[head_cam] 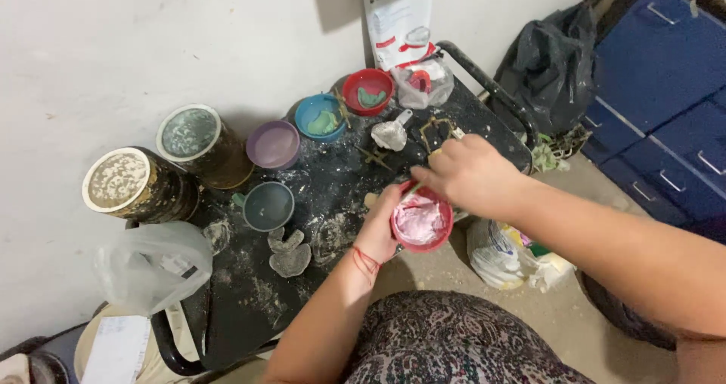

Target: Mixing dental plaster or impression material in a bowl and preparing putty for a model

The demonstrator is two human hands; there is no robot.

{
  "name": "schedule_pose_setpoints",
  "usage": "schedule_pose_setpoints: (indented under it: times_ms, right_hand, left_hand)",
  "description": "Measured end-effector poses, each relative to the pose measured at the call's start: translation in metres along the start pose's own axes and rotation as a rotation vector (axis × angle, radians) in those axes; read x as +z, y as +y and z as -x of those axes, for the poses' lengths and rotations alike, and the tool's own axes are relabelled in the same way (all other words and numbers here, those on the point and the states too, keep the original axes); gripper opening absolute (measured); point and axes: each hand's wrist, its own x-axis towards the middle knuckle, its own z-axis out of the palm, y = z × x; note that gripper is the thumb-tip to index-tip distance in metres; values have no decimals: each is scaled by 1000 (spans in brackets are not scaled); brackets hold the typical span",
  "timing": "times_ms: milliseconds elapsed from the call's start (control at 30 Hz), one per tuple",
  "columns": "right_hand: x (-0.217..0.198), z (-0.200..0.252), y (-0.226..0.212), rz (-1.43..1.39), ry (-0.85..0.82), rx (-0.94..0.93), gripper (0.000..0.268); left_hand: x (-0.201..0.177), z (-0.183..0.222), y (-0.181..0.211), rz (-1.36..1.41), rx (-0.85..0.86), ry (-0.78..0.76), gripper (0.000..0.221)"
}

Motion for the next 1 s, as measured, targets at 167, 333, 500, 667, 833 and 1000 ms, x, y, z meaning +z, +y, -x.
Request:
schedule_pose_setpoints:
  times_ms: [167,333,500,667,833,1000]
  right_hand:
    - [20,34,-31,-140,-486,464,14]
    - [31,30,-97,-825,-710,887,36]
    - [62,39,-113,-1289,-496,1128,32]
    - [-19,5,-69,-611,-521,905,33]
    - [51,55,-66,-104,5,469,31]
    - [43,53,-118,-337,-278,505,39]
  left_hand:
    - [10,11,9,-235,372,221,41]
    - [-26,-24,-11,-54,546,313,37]
    - [-20,-25,-13,-181,693,318,41]
    - [-13,-23,-19,-46,590,260,42]
    - [-3,-15,-8,103,468,248,44]
    - [-16,-21,-9,62,498,354,46]
